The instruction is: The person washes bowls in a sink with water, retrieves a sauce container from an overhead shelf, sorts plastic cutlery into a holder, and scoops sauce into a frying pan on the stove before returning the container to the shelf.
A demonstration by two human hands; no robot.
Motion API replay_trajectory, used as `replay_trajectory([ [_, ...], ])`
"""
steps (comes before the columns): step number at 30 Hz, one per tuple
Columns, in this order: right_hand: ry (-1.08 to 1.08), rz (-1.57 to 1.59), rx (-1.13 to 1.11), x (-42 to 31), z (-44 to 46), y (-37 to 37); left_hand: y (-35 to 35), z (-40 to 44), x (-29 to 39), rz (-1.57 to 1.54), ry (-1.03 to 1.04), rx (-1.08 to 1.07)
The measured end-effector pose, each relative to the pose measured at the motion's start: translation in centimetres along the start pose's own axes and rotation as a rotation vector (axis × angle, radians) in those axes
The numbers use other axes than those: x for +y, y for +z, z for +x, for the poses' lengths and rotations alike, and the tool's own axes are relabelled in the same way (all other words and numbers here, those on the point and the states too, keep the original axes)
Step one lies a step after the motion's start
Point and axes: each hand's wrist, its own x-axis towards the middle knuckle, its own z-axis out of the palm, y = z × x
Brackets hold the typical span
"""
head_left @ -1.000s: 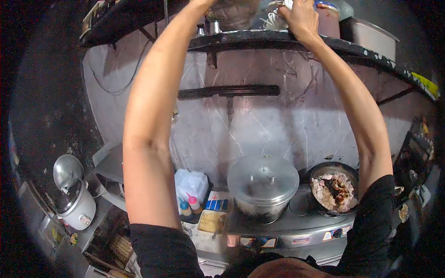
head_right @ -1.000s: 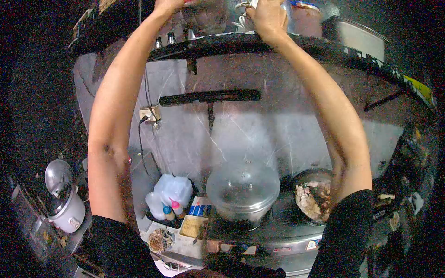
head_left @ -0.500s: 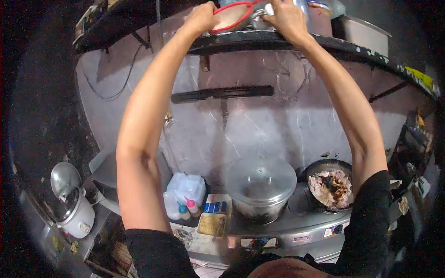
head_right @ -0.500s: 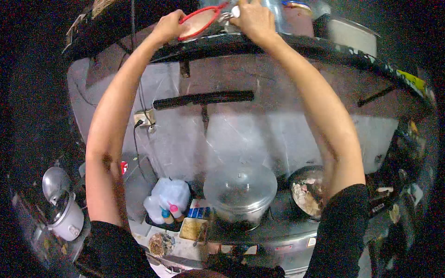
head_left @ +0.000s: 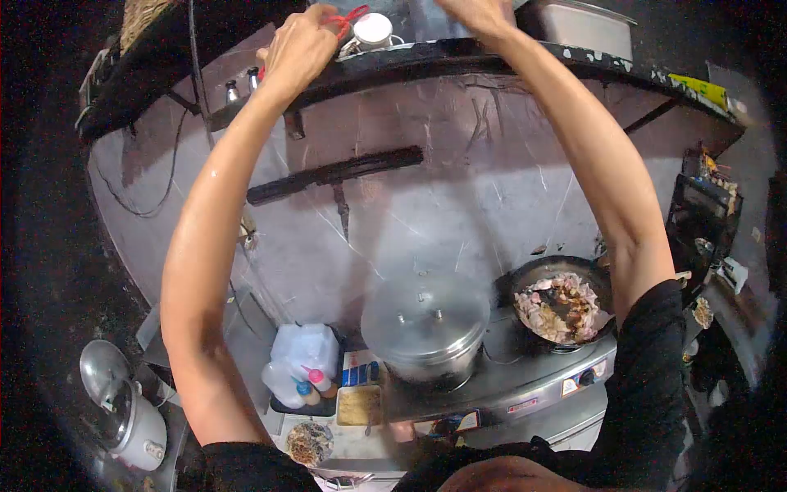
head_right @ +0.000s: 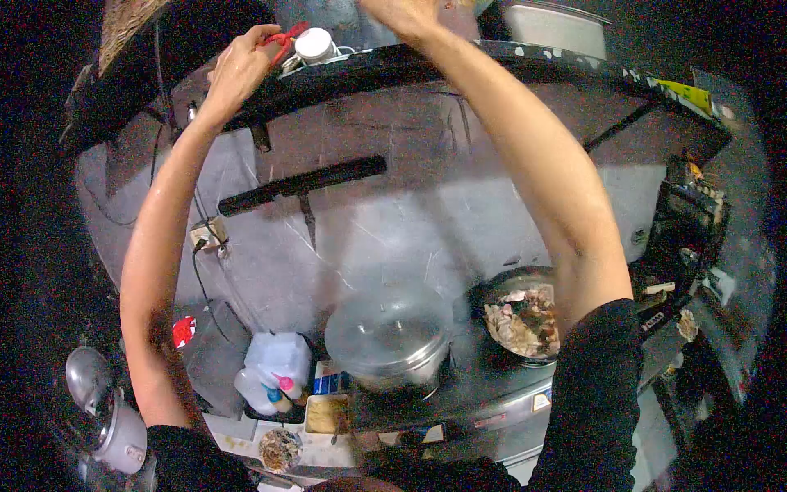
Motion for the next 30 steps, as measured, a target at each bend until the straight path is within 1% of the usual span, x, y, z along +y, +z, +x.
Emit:
replay_trajectory([
  [1, 0.007, -0.17, 0.215, 0.3, 0.4, -0.4, 0.7, -0.2, 0.1, 0.03, -0.016, 0.059],
  [2, 0.196, -0.28, 0.079, 0.1, 1.1, -1.1, 1.4, -0.3, 0.1, 0.061, -0.032, 0.12],
  [3, 0.15, -0.445, 0.114, 0.3, 1.0, -0.1, 1.9, -0.1, 0.2, 0.09, -0.046, 0.183],
  [4, 0.105, -0.61, 0.147, 1.3, 0.6, 2.3, 2.0, -0.3, 0.8, 0.004, -0.107, 0.175],
  [5, -0.036, -0.635, -0.176, 3.9, 2.5, 3.7, 2.5, -0.4, 0.9, -0.001, -0.124, 0.191],
  [6, -0.172, -0.586, -0.499, 6.4, 4.5, 5.1, 3.4, -0.6, 0.7, -0.007, -0.141, 0.205],
  [7, 0.026, -0.536, -0.396, 4.8, 3.6, 5.0, 3.9, -0.9, 0.8, -0.013, -0.158, 0.221],
  [8, 0.212, -0.468, -0.273, 3.1, 2.7, 4.8, 3.6, -1.7, 2.0, 0.104, -0.189, 0.2],
  [9, 0.078, -0.551, -0.447, 2.9, 3.3, 5.0, 3.5, -2.1, 2.4, 0.11, -0.182, 0.211],
  [12, 0.155, -0.516, -0.387, 2.4, 2.7, 6.0, 3.5, -2.3, 2.2, 0.118, -0.175, 0.223],
  [16, 0.117, -0.51, -0.547, 3.1, 3.4, 6.3, 3.3, -2.7, 2.2, 0.084, -0.143, 0.216],
  [19, -0.074, -0.553, -0.915, 3.6, 4.5, 7.1, 3.6, -2.5, 1.3, 0.051, -0.109, 0.226],
  [20, -0.024, -0.574, -0.897, 2.9, 3.6, 6.3, 3.7, -2.4, 1.1, 0.04, -0.108, 0.228],
  [23, 0.228, -0.488, -1.096, 3.2, 4.4, 8.1, 3.9, -2.6, 0.8, 0.015, -0.09, 0.231],
  [24, 0.234, -0.54, -1.071, 3.6, 4.4, 8.2, 3.9, -2.6, 0.7, 0.008, -0.081, 0.233],
  [27, 0.181, -0.459, -1.181, 6.9, 6.5, 10.9, 3.9, -2.5, 0.6, 0.006, -0.087, 0.229],
  [30, 0.208, -0.498, -1.082, 2.7, 4.0, 7.3, 3.5, -2.6, 0.7, 0.028, -0.071, 0.254],
])
